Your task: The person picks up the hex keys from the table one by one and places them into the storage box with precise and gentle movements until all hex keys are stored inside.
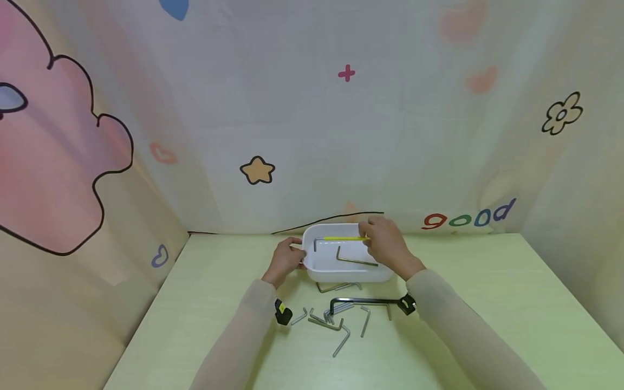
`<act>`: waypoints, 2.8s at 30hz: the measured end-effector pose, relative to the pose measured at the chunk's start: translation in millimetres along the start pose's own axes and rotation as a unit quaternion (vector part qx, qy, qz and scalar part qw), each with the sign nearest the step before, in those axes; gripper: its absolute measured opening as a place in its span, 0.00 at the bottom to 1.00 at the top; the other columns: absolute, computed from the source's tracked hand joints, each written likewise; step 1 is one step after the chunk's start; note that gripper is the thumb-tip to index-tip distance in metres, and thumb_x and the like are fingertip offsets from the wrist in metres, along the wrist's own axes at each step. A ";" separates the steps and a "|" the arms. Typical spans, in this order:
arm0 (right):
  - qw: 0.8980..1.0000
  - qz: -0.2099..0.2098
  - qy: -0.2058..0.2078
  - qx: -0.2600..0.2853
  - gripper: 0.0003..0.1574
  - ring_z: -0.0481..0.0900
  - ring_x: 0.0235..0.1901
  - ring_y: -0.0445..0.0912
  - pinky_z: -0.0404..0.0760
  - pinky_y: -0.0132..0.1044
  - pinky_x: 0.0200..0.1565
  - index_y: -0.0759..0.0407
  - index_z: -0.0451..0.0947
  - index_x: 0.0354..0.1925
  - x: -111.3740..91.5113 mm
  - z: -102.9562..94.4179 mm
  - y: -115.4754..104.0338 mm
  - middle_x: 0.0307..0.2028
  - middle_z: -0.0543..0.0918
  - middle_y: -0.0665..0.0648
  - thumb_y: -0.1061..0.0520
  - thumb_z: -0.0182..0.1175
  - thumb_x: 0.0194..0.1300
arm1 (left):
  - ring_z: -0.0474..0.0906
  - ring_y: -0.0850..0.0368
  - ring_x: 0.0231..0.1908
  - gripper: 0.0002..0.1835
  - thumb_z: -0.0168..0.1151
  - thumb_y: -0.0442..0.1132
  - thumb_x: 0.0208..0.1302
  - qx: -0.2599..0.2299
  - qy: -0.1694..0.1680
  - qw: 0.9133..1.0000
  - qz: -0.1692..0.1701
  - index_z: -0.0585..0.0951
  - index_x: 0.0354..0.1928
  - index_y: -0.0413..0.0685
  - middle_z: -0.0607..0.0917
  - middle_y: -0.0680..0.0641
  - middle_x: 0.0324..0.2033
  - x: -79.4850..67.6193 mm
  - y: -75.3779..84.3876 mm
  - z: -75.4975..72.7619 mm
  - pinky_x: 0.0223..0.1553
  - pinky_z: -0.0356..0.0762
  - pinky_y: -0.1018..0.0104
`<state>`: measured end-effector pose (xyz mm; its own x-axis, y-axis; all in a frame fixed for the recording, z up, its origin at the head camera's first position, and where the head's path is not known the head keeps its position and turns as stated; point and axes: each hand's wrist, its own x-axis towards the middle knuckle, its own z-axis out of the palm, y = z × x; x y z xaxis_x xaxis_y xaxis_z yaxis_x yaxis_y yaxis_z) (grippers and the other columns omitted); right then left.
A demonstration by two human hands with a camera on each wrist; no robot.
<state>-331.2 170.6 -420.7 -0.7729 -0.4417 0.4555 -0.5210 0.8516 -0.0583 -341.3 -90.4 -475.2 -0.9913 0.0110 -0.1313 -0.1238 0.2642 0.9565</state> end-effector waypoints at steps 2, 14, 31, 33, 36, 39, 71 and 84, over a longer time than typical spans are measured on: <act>1.000 0.002 -0.015 -0.002 0.12 0.77 0.34 0.52 0.78 0.48 0.41 0.56 0.77 0.31 2.9 2.3 1.5 0.29 0.77 0.54 0.65 0.72 0.53 | 0.85 0.48 0.32 0.21 0.57 0.31 0.65 0.001 0.000 1.000 0.000 0.73 0.60 0.37 0.81 0.37 0.39 0.1 -0.2 0.2 0.33 0.86 0.61; 0.997 -0.006 -0.073 -0.003 0.11 0.77 0.32 0.52 0.77 0.48 0.42 0.56 0.77 0.30 19.7 16.8 8.5 0.27 0.79 0.54 0.69 0.67 0.53 | 0.80 0.57 0.25 0.21 0.58 0.31 0.65 -0.003 -0.001 1.000 0.001 0.73 0.60 0.37 0.80 0.41 0.36 -0.9 -0.7 0.9 0.32 0.86 0.63; 0.982 -0.004 -0.188 -0.022 0.15 0.73 0.27 0.46 0.74 0.40 0.31 0.55 0.75 0.23 45.9 11.7 2.5 0.24 0.78 0.50 0.75 0.55 0.52 | 0.80 0.58 0.25 0.21 0.57 0.29 0.64 -0.004 -0.002 1.000 0.003 0.73 0.60 0.36 0.79 0.43 0.34 -1.9 2.4 0.8 0.29 0.85 0.66; 0.979 -0.011 -0.202 -0.028 0.14 0.74 0.28 0.45 0.75 0.40 0.32 0.55 0.77 0.24 48.1 11.8 2.2 0.25 0.79 0.50 0.73 0.56 0.53 | 0.80 0.58 0.24 0.21 0.57 0.29 0.63 -0.005 0.000 1.000 0.006 0.73 0.59 0.35 0.79 0.42 0.34 -2.0 2.4 0.7 0.28 0.85 0.67; 0.974 -0.018 -0.224 -0.039 0.13 0.76 0.29 0.45 0.78 0.40 0.33 0.54 0.78 0.25 51.4 13.6 2.2 0.26 0.81 0.50 0.71 0.57 0.54 | 0.80 0.58 0.24 0.21 0.57 0.29 0.63 -0.004 0.001 1.000 0.005 0.73 0.59 0.36 0.80 0.41 0.35 -1.7 1.9 0.4 0.28 0.84 0.67; 0.967 -0.004 -0.251 -0.034 0.12 0.77 0.31 0.45 0.79 0.40 0.36 0.54 0.79 0.27 54.1 16.5 1.9 0.29 0.82 0.50 0.71 0.57 0.56 | 0.80 0.58 0.25 0.21 0.57 0.30 0.64 0.001 -0.002 1.000 -0.001 0.73 0.60 0.37 0.80 0.41 0.36 -1.8 1.3 0.2 0.30 0.85 0.67; 0.982 0.035 -0.184 -0.015 0.19 0.79 0.50 0.56 0.72 0.63 0.55 0.55 0.81 0.49 13.7 3.5 -10.2 0.47 0.82 0.58 0.51 0.69 0.60 | 0.81 0.55 0.28 0.23 0.58 0.30 0.63 0.001 0.002 1.000 0.000 0.73 0.61 0.36 0.79 0.43 0.35 -3.2 -2.7 0.9 0.29 0.84 0.68; 0.992 0.016 -0.121 -0.014 0.16 0.81 0.45 0.54 0.75 0.61 0.49 0.52 0.81 0.44 -11.3 -6.1 -16.5 0.41 0.83 0.54 0.51 0.70 0.58 | 0.81 0.55 0.29 0.22 0.57 0.31 0.65 0.003 -0.008 1.000 -0.003 0.72 0.62 0.37 0.80 0.40 0.38 -5.9 -2.2 5.6 0.30 0.84 0.68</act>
<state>-311.6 163.3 -419.5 -0.8555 -0.4654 0.2270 -0.4863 0.8727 -0.0435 -334.9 -85.6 -478.0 -0.9898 0.0248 -0.1405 -0.1287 0.2701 0.9542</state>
